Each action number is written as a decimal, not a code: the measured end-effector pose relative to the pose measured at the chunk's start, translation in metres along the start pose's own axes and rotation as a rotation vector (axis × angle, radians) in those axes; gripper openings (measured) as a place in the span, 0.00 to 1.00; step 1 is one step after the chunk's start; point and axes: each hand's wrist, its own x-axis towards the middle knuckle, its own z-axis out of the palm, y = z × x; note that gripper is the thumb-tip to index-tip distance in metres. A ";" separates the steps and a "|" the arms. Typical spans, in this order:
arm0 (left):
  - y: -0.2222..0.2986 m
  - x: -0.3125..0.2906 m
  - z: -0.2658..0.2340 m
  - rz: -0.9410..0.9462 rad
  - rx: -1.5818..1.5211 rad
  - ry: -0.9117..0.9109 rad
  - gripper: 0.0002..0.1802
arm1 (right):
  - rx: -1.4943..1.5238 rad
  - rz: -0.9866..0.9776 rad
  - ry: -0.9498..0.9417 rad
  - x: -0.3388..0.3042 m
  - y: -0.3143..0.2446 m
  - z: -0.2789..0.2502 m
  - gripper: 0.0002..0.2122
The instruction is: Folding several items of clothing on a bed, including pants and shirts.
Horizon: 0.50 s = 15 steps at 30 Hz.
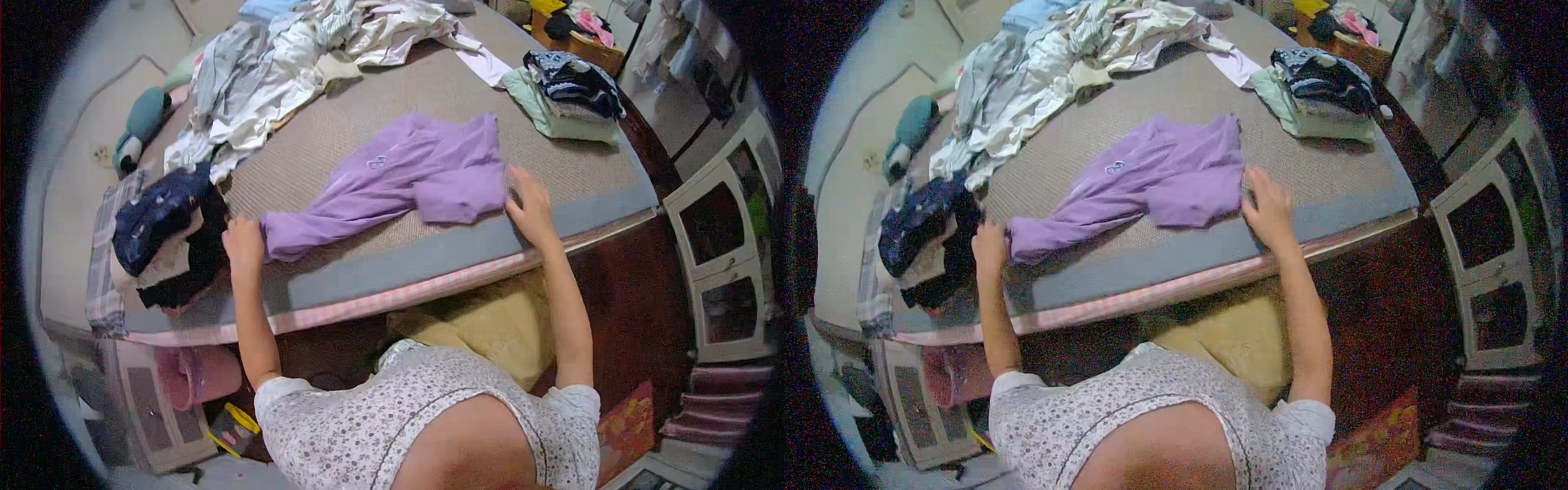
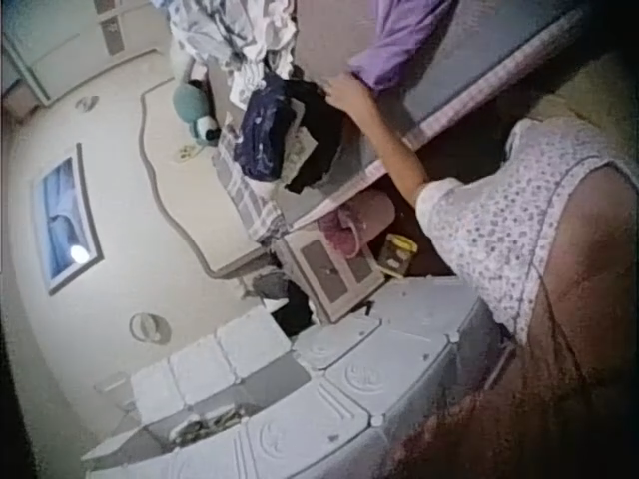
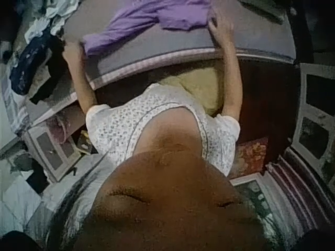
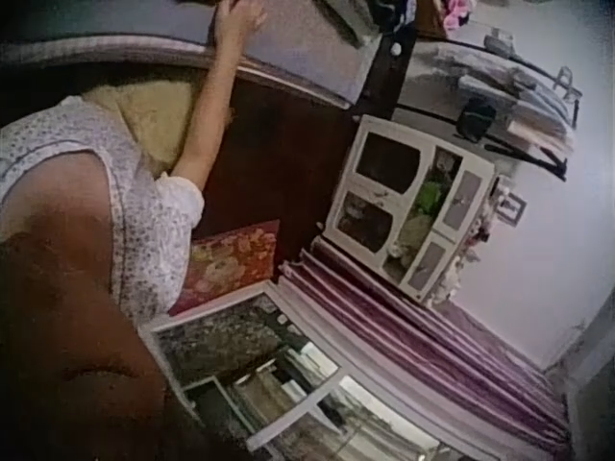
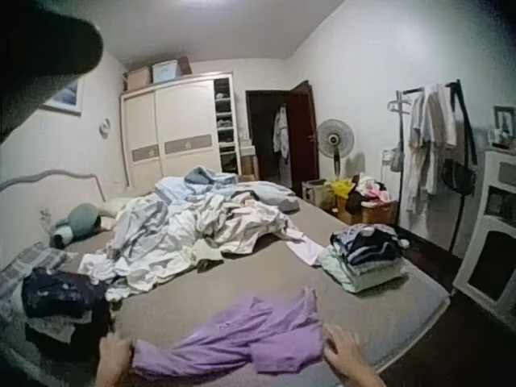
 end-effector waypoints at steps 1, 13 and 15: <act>-0.002 0.001 -0.023 0.009 0.008 0.017 0.17 | -0.112 -0.085 -0.026 -0.001 -0.006 0.005 0.24; 0.192 -0.070 -0.040 1.140 -1.022 0.007 0.19 | 0.115 -0.638 -0.063 -0.098 -0.117 0.000 0.05; 0.174 -0.080 -0.030 1.249 -0.777 -0.302 0.15 | 0.134 -0.621 -0.064 -0.125 -0.127 -0.006 0.06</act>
